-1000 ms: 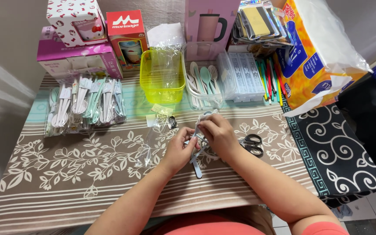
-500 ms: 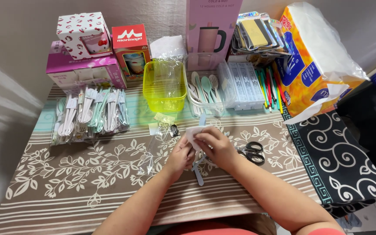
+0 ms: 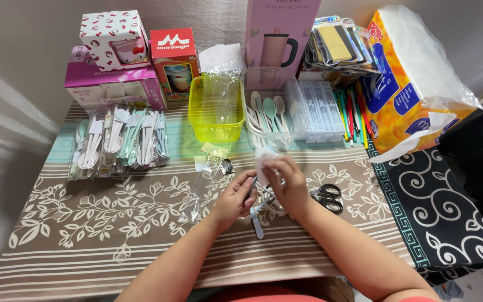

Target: Wrapping plastic cutlery in napkins and securing them with tape

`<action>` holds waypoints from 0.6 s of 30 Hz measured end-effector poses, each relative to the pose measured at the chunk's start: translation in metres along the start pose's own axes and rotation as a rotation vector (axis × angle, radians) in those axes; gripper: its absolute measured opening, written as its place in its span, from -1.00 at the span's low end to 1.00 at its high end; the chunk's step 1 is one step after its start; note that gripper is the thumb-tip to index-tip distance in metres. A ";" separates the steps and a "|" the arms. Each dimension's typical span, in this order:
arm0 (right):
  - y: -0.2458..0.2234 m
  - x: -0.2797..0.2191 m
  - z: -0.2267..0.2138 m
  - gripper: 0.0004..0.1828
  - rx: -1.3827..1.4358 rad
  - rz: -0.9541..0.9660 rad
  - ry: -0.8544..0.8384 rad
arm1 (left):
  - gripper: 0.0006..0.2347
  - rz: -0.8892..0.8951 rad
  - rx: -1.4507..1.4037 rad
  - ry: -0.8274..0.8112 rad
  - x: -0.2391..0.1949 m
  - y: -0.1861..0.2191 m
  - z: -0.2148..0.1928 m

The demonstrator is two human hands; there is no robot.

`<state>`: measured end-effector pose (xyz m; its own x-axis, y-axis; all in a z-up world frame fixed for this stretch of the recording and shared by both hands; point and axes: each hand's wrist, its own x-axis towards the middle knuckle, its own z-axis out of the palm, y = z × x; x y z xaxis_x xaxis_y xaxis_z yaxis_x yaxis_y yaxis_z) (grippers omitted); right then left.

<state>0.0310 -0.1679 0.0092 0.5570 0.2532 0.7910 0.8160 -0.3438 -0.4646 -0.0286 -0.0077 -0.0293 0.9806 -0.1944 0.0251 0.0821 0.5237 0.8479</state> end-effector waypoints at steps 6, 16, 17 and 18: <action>0.022 0.002 -0.001 -0.68 0.877 0.754 0.049 | -0.82 0.014 -0.025 -0.005 0.001 0.004 0.004; -0.013 0.027 -0.016 -0.78 0.847 0.738 0.202 | -0.87 0.287 0.796 0.125 0.002 0.005 -0.001; -0.011 0.021 -0.013 -0.81 0.778 0.723 0.134 | -0.86 0.283 0.788 0.142 0.002 0.003 -0.001; -0.010 0.014 -0.009 -0.82 0.710 0.707 0.068 | -0.85 0.279 0.781 0.160 0.002 0.002 -0.001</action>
<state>0.0290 -0.1691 0.0281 0.9576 0.1397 0.2521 0.2165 0.2290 -0.9490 -0.0263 -0.0058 -0.0285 0.9648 0.0073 0.2627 -0.2560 -0.2001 0.9457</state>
